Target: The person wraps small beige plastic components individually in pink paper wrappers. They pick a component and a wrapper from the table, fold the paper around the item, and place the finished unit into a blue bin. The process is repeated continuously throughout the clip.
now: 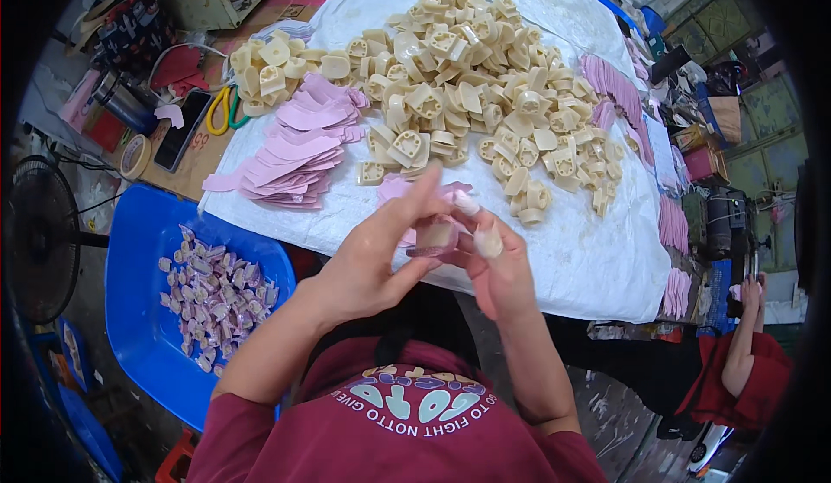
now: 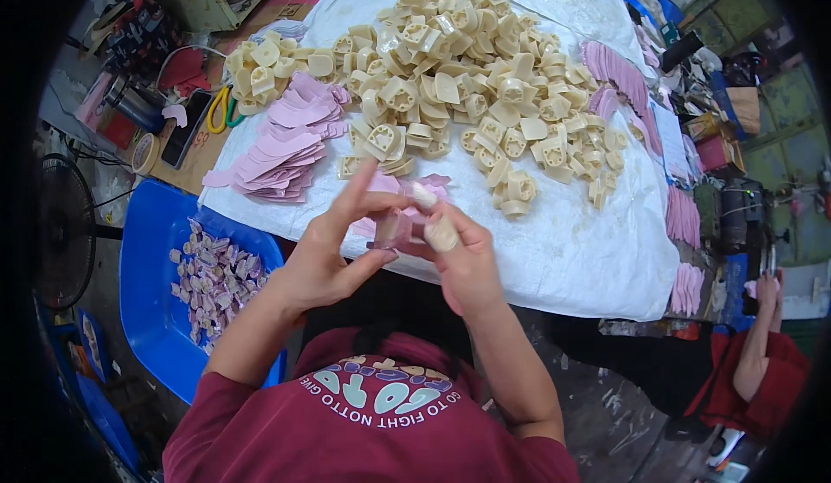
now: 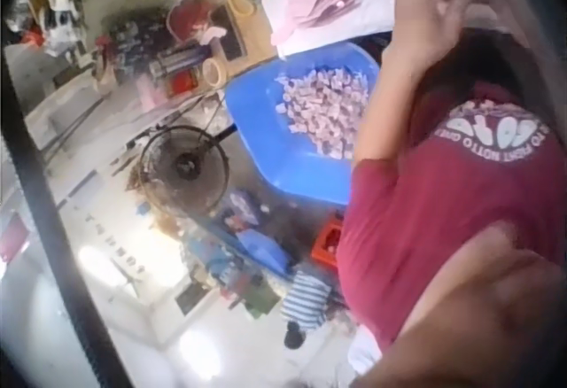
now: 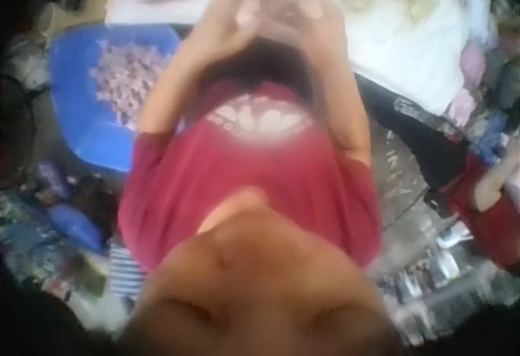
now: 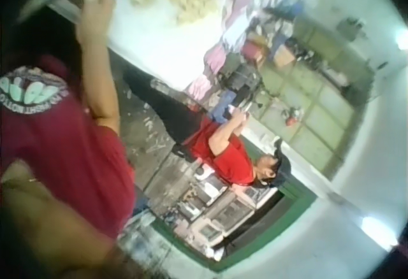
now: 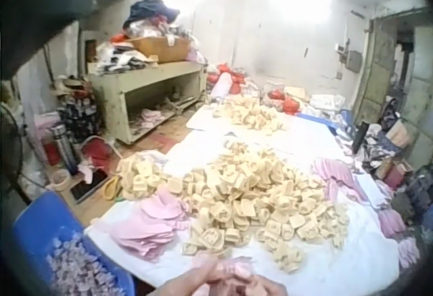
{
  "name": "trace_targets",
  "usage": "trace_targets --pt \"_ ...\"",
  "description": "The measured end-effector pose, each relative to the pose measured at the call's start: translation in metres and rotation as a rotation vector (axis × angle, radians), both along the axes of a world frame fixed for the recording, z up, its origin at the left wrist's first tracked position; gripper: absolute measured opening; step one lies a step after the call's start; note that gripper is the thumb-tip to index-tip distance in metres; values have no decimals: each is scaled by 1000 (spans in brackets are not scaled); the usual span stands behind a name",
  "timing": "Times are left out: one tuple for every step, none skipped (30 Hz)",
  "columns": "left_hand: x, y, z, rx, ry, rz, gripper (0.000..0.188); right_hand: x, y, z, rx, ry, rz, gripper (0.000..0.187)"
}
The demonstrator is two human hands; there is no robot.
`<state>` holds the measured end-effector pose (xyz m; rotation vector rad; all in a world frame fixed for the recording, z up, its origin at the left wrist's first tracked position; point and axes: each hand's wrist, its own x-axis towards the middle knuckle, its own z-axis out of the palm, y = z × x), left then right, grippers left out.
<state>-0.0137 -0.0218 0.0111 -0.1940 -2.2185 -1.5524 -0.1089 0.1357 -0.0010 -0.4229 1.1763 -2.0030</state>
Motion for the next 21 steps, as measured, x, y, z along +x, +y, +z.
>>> trace_targets --pt "-3 -3 4 -241 98 32 74 -9 10 1 91 -61 54 33" --pt "-2 -3 7 -339 113 13 74 -14 15 2 182 -122 107 31" --pt "-1 -3 9 -436 131 -10 75 -8 10 12 185 -122 82 27" --pt "-1 -4 9 -532 150 -32 76 -10 12 11 202 -51 92 26" --pt "-2 -4 8 -521 166 -17 76 -13 15 10 219 21 102 24" --pt "-2 -6 8 -514 180 -1 76 -14 16 9 232 90 115 23" --pt "-2 -8 8 -507 194 15 76 -13 16 9 251 140 91 21" --pt "0 -10 8 -503 123 13 72 -10 15 10 269 189 68 19" --pt "4 -14 10 -502 53 14 68 -9 13 10 283 240 47 17" --pt "6 -17 13 -500 -18 15 64 -6 14 11 223 205 40 16" --pt "6 -18 17 -508 10 14 60 -3 17 12 163 169 33 16" --pt "7 -16 21 -512 32 14 56 0 19 12 107 129 29 16" --pt "7 -14 23 -515 54 14 52 2 17 15 145 245 -8 16" --pt "7 -12 22 -523 58 57 50 4 14 19 184 361 -46 17" --pt "5 -8 20 -530 71 97 47 4 12 22 222 484 -91 18" --pt "3 -6 18 -536 83 136 45 4 9 22 273 516 -101 18" --pt "2 -5 13 -480 85 152 43 3 7 21 325 547 -110 19" --pt "1 -4 8 -426 85 172 42 1 4 20 373 577 -115 19" --pt "0 -3 5 -372 84 193 40 -2 6 18 267 446 -70 20" --pt "0 -2 5 -350 110 200 39 -7 9 13 161 315 -24 20" --pt "-2 0 5 -329 136 208 38 -11 10 10 55 182 23 21"
